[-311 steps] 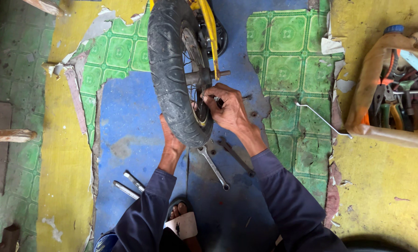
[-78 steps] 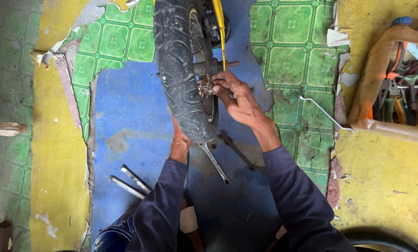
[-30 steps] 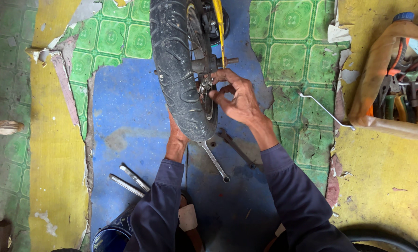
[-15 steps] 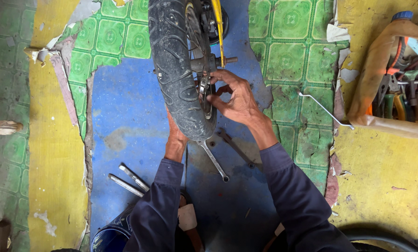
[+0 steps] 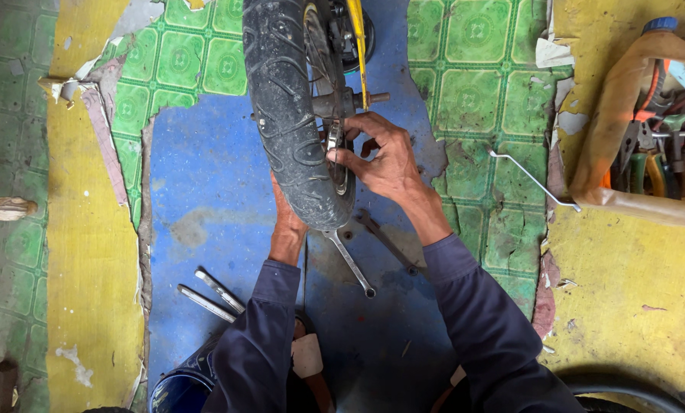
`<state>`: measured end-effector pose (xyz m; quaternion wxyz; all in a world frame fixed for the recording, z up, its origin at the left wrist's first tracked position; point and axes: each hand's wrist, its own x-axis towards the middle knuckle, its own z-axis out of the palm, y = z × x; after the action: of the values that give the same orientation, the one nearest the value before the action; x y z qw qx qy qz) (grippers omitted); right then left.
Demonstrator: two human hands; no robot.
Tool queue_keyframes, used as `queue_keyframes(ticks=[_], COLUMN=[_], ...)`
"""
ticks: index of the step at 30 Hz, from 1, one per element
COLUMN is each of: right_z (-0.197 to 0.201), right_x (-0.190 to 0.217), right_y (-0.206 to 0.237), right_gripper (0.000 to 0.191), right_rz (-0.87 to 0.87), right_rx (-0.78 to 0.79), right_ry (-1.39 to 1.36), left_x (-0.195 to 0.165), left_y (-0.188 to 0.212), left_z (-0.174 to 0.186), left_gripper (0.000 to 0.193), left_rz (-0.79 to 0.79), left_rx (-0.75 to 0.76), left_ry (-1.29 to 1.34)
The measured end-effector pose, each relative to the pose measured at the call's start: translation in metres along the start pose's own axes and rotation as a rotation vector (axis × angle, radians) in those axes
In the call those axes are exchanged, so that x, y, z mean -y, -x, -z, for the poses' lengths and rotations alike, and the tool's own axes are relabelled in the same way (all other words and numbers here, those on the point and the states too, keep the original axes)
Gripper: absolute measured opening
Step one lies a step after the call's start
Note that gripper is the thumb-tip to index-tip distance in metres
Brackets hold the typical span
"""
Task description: The person installs a rear wheel onto a yellow bicycle frame, aligns the chain, and tightens the axle nuts using a wrench. The person then adjusts the wheel position and secures the axle with a locknut.
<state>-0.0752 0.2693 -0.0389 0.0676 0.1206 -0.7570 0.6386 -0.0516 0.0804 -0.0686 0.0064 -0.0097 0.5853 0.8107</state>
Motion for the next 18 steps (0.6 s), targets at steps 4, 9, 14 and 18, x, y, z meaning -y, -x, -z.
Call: queue_keyframes(ticks=[4,9,14,18], right_z=[0.001,0.008,0.014,0.012], right_x=[-0.003,-0.008,-0.005,0.001], right_y=[0.000,-0.004,-0.006,-0.006], right_gripper=[0.045,0.042,0.038,0.039], right_rz=[0.052,0.115,0.139,0.101], right_rx=[0.014,0.090,0.125,0.118], right_ry=[0.049,0.111,0.058,0.067], left_x=[0.000,0.000,0.000,-0.001], left_y=[0.001,0.002,0.003,0.003], left_z=[0.000,-0.001,-0.003,-0.003], left_gripper=[0.024,0.024,0.024,0.024], left_rz=[-0.003,-0.006,-0.011,-0.013], left_rx=[-0.002,-0.004,-0.008,-0.018], left_ry=[0.004,-0.001,-0.007,-0.012])
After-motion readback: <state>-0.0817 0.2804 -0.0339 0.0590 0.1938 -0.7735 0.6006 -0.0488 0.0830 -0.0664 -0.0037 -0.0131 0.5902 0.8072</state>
